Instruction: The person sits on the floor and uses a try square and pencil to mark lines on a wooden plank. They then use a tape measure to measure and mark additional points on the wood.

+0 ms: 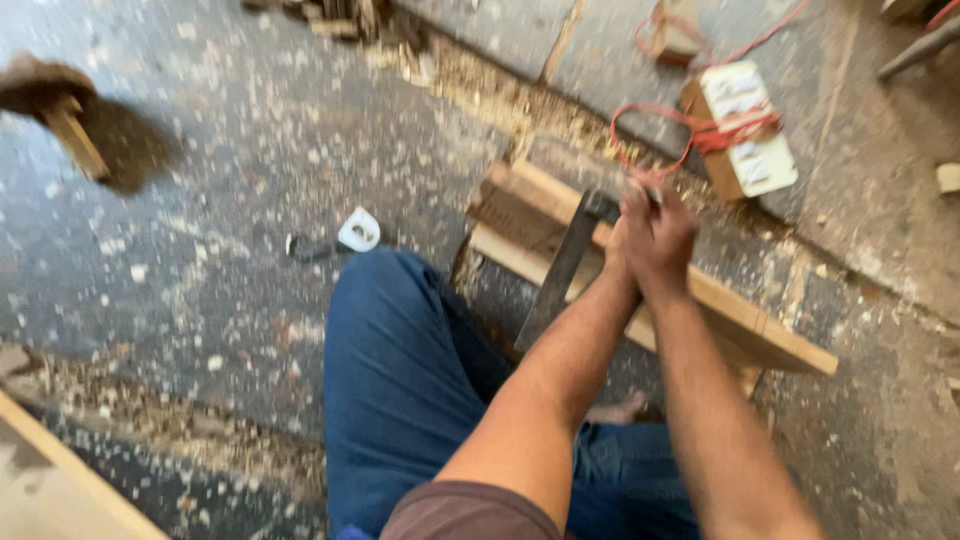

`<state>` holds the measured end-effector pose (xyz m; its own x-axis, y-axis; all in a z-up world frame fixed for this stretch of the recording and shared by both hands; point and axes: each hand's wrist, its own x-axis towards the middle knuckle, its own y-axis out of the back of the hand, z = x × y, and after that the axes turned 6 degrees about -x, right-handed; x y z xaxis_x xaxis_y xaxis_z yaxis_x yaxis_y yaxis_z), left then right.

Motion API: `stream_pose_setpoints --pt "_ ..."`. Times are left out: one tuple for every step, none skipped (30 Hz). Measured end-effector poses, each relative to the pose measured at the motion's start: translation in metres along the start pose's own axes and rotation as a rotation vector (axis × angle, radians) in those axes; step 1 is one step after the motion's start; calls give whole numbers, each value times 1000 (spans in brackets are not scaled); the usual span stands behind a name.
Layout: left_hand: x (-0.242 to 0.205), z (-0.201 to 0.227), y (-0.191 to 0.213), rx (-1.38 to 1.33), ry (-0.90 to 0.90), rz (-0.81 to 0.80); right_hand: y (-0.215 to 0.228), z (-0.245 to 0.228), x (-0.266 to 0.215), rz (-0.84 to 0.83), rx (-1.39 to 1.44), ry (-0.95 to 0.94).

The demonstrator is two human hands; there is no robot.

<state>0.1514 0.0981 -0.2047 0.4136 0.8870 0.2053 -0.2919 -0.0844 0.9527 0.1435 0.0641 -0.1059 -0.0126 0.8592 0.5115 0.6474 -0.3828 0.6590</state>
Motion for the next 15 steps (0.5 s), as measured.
stream_pose_setpoints --pt "5 -3 0 -45 -18 -1 7 0 -11 104 97 76" --pt "9 -11 5 -129 -36 -27 17 0 -29 141 223 -67" --pt "5 -12 13 -233 -54 -61 28 1 -56 186 233 -160" --pt "4 -14 25 -316 -59 -74 34 4 -79 248 204 -228" --pt "-2 -14 39 -384 -59 -76 41 7 -108 305 173 -310" --pt "-8 -12 56 -430 -56 -38 49 8 -140 268 83 -443" --pt "-8 -13 74 -463 -43 15 52 9 -163 232 0 -567" --pt "-9 -8 94 -553 -71 46 53 10 -182 180 1 -698" --pt "-17 -1 110 -642 -96 70 52 8 -202 122 6 -832" --pt "-24 8 126 -732 -121 92 50 7 -216 102 171 -825" --pt "-33 21 139 -817 -98 136 47 8 -225 78 336 -823" --pt "-41 38 151 -902 -73 178 45 9 -231 55 501 -816" --pt "-51 54 159 -988 -49 221 45 9 -237 72 564 -832" --pt "-60 68 164 -1083 -10 216 45 9 -241 90 626 -847" --pt "-67 83 166 -1178 25 204 46 10 -246 116 688 -864"
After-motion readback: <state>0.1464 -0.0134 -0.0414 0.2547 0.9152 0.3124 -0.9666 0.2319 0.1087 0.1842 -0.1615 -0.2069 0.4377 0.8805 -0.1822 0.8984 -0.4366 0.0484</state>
